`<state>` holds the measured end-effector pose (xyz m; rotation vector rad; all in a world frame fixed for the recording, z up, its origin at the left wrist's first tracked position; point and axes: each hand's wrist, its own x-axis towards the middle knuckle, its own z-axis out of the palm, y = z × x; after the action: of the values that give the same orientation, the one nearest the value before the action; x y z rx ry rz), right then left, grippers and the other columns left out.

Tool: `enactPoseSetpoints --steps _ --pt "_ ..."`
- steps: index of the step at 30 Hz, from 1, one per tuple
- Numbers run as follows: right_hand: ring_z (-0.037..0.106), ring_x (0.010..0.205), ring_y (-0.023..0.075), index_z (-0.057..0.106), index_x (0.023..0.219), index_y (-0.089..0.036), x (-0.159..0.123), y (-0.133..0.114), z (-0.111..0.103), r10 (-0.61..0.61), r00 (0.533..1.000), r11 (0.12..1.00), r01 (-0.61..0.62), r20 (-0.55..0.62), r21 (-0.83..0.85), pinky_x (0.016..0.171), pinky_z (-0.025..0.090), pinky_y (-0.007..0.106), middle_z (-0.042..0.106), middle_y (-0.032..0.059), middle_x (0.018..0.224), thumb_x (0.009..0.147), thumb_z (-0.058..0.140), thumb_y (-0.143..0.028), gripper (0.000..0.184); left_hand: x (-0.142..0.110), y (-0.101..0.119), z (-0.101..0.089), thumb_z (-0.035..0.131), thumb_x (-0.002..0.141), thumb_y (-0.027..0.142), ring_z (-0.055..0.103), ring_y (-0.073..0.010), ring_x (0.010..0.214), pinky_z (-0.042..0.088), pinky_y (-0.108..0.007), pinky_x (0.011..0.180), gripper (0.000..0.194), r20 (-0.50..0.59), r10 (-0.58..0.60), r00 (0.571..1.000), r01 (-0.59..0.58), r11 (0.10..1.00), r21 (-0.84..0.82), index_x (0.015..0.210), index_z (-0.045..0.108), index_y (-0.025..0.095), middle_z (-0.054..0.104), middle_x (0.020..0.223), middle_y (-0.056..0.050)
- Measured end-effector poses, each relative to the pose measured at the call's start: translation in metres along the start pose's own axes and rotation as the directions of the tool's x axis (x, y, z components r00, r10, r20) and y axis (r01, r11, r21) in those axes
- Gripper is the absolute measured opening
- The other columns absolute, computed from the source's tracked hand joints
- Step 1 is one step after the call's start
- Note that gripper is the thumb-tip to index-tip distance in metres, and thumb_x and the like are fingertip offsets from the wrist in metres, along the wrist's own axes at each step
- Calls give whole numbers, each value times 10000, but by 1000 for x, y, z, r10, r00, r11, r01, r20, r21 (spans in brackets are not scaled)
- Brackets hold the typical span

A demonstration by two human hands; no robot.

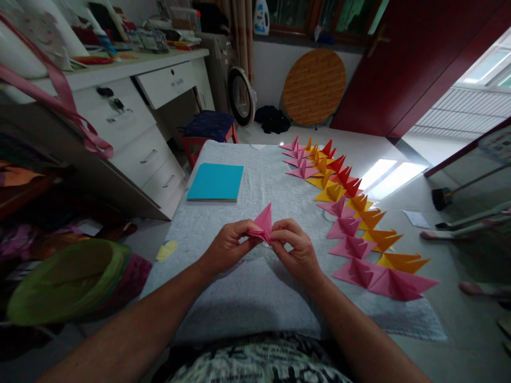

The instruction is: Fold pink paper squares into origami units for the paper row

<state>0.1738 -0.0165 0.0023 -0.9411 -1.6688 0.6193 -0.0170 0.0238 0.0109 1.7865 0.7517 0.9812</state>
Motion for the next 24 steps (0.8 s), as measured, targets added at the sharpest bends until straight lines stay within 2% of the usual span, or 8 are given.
enactPoseSetpoints --steps 5,12,19,22,24 --pt "615 782 128 689 866 -227 0 2 0 30 999 999 -30 -25 20 644 490 233 627 21 909 870 635 -97 140 0 -2 0 690 892 291 641 -147 764 494 -259 759 150 -6 8 1000 -8 1000 -9 813 712 165 709 823 -37" --pt "611 741 127 655 819 -212 3 -2 -1 99 995 995 -99 2 21 604 489 229 653 28 881 865 624 -134 95 2 -1 1 733 861 320 649 -159 778 497 -270 773 181 -62 -32 998 29 998 -54 769 710 165 715 825 -43" --pt "593 726 136 592 781 -206 1 2 -1 209 978 971 -204 -26 122 621 487 251 641 38 856 849 619 -187 75 0 -5 4 777 811 333 631 -162 756 500 -272 756 191 -100 -165 981 145 972 -187 792 720 152 701 788 -35" --pt "542 650 117 587 852 -208 -1 2 -2 298 955 937 -291 -7 196 578 457 237 601 11 805 856 599 -221 19 1 -6 4 794 789 319 632 -156 749 501 -263 748 182 -107 -216 971 183 949 -256 798 725 150 701 779 -27" --pt "524 621 109 587 966 -210 -2 3 -2 343 937 910 -348 60 227 552 433 225 577 -9 779 851 603 -248 122 1 -6 6 805 774 310 638 -155 756 504 -261 754 179 -112 -230 967 190 938 -289 802 731 149 710 791 -29"
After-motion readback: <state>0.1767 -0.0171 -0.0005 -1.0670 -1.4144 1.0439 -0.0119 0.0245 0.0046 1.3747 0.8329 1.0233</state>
